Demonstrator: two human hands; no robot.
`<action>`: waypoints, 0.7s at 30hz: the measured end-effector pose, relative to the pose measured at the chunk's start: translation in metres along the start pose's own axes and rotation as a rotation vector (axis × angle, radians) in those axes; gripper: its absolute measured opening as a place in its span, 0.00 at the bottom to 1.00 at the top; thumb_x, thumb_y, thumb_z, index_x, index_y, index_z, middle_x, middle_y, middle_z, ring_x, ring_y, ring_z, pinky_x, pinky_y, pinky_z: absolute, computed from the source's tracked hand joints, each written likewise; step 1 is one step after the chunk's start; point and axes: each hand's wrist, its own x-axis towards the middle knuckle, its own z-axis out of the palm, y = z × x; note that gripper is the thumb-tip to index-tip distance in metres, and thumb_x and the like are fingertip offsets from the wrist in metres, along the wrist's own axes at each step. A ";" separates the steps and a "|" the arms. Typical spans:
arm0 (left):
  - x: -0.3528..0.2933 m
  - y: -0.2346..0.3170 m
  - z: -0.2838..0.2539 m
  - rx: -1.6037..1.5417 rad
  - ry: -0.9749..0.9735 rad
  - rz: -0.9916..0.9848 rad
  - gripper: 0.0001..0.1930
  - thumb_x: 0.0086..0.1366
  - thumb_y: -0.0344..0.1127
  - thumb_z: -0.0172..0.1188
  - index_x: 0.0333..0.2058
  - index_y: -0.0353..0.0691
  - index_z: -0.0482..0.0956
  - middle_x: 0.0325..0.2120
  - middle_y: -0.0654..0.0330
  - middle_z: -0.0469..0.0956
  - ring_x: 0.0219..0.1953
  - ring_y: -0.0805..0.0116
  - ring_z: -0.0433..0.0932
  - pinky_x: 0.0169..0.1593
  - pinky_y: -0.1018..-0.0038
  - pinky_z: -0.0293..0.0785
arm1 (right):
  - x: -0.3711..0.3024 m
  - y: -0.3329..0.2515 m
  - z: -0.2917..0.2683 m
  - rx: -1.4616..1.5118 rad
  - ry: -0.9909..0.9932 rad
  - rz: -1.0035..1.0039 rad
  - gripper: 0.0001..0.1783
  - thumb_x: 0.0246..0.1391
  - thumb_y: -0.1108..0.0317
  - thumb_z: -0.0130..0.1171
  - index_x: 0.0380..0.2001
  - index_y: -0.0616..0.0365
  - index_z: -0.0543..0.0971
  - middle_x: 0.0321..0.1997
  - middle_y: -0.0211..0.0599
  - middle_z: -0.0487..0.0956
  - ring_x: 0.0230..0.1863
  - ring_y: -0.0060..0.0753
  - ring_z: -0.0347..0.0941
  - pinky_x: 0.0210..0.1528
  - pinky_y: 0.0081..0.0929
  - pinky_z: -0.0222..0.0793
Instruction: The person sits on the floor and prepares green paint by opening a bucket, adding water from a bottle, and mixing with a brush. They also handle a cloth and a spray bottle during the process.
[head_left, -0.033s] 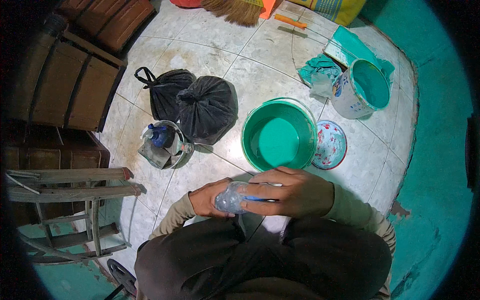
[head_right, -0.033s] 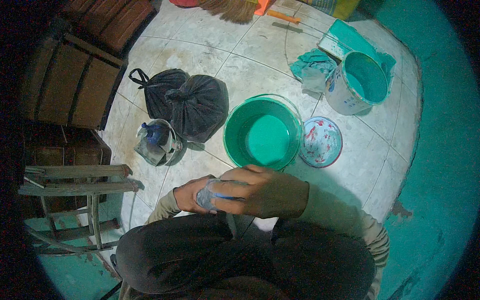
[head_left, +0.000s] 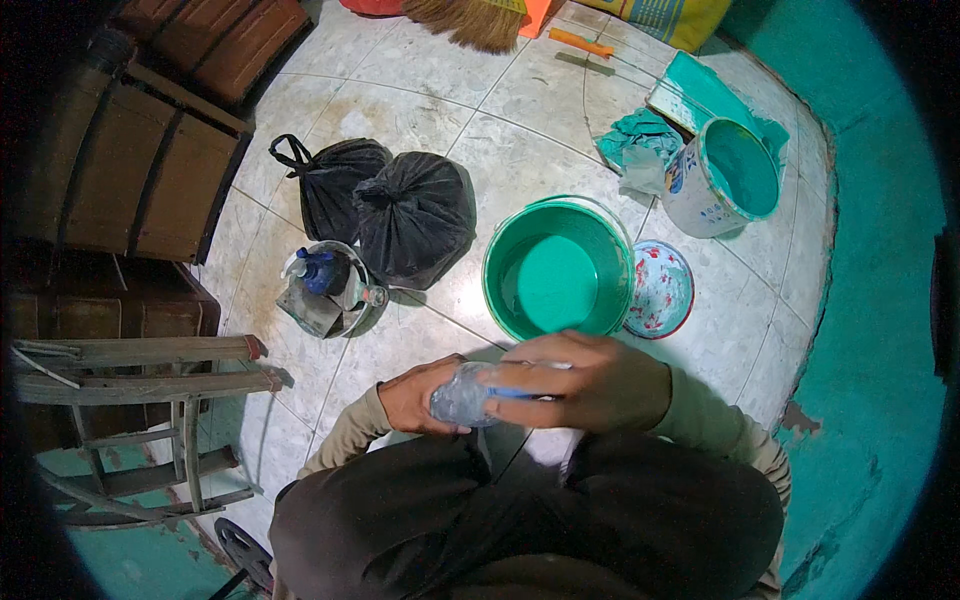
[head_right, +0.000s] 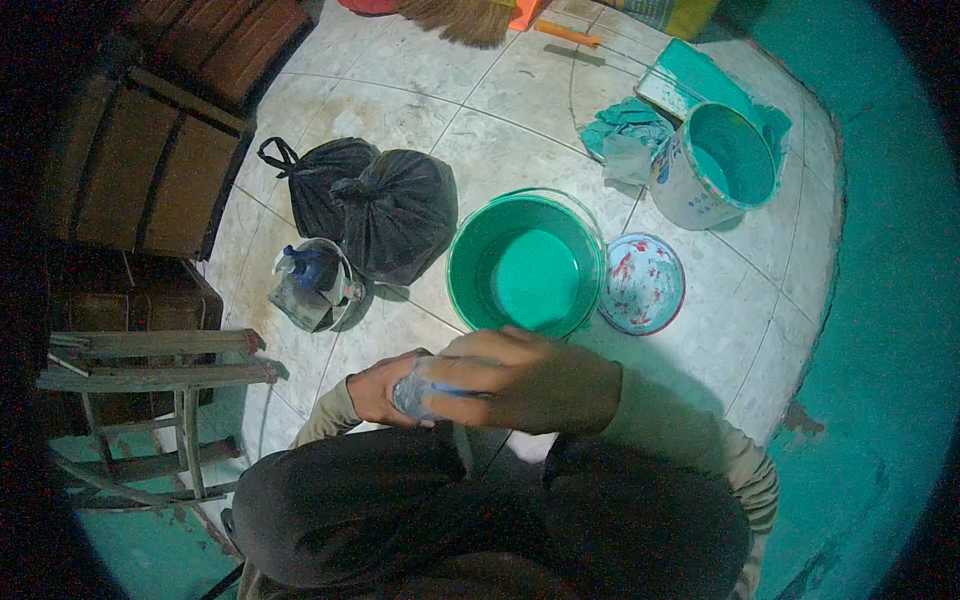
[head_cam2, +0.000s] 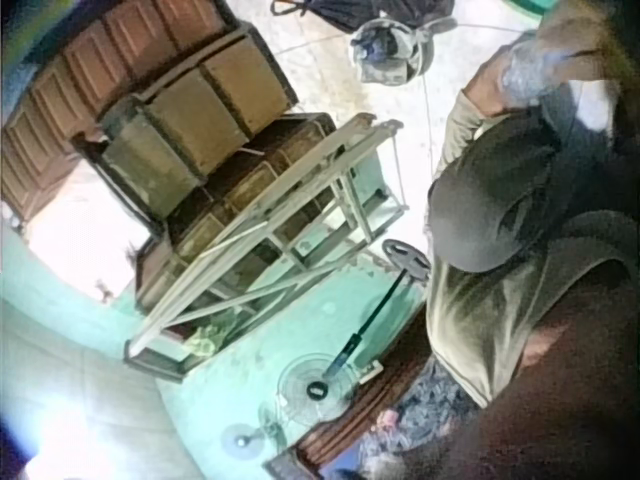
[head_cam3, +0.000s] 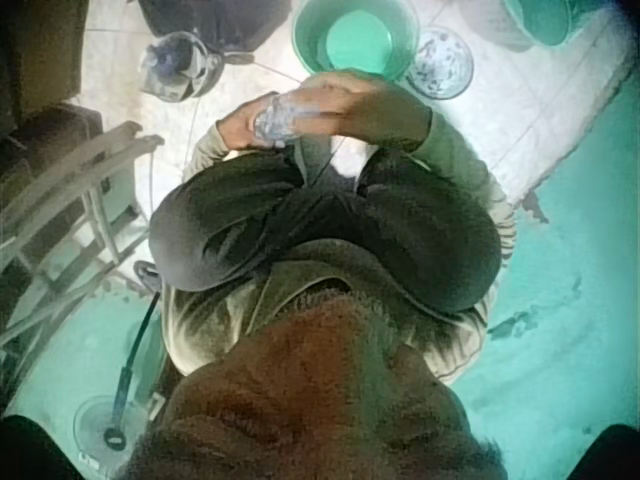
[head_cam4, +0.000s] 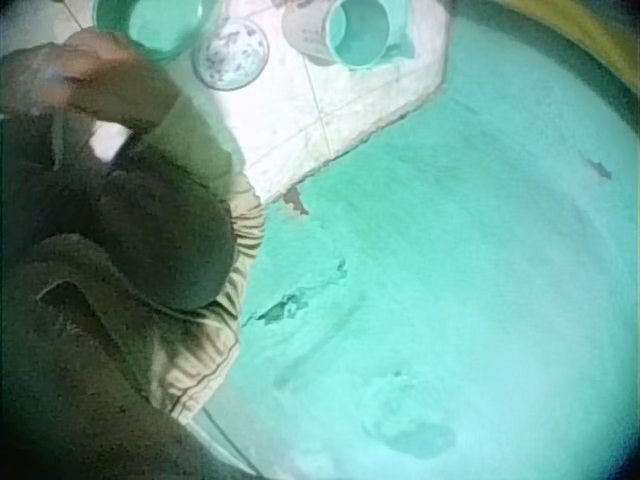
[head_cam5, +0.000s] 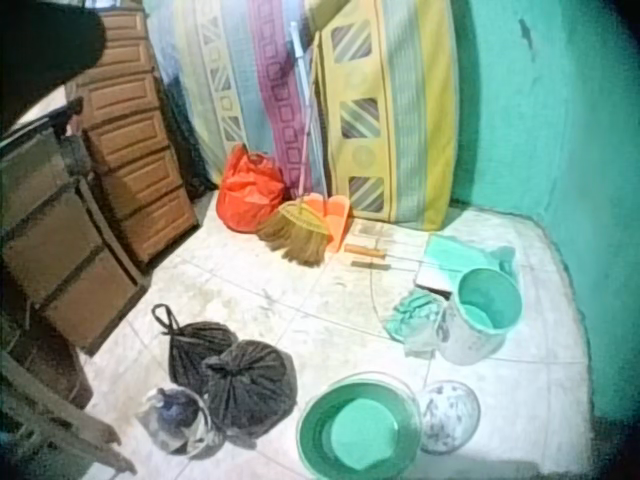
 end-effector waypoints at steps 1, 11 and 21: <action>0.001 0.000 0.000 0.001 0.018 -0.006 0.36 0.45 0.37 0.73 0.53 0.36 0.66 0.44 0.53 0.70 0.48 0.58 0.71 0.52 0.68 0.66 | -0.003 0.002 -0.004 0.046 0.062 0.009 0.16 0.44 0.68 0.59 0.41 0.48 0.78 0.47 0.32 0.74 0.48 0.33 0.73 0.48 0.28 0.71; -0.008 0.005 -0.005 0.079 0.295 -0.094 0.36 0.43 0.48 0.73 0.48 0.34 0.69 0.37 0.53 0.75 0.40 0.59 0.75 0.45 0.67 0.70 | -0.082 -0.005 -0.020 -0.052 0.572 0.693 0.21 0.39 0.78 0.65 0.42 0.63 0.79 0.43 0.47 0.78 0.46 0.43 0.76 0.48 0.32 0.71; -0.003 0.041 -0.023 0.392 0.327 -0.267 0.32 0.44 0.54 0.68 0.40 0.35 0.72 0.29 0.45 0.77 0.32 0.49 0.79 0.38 0.63 0.73 | -0.133 -0.015 0.012 0.050 0.586 0.946 0.22 0.41 0.80 0.64 0.44 0.60 0.78 0.47 0.42 0.77 0.49 0.37 0.74 0.46 0.29 0.71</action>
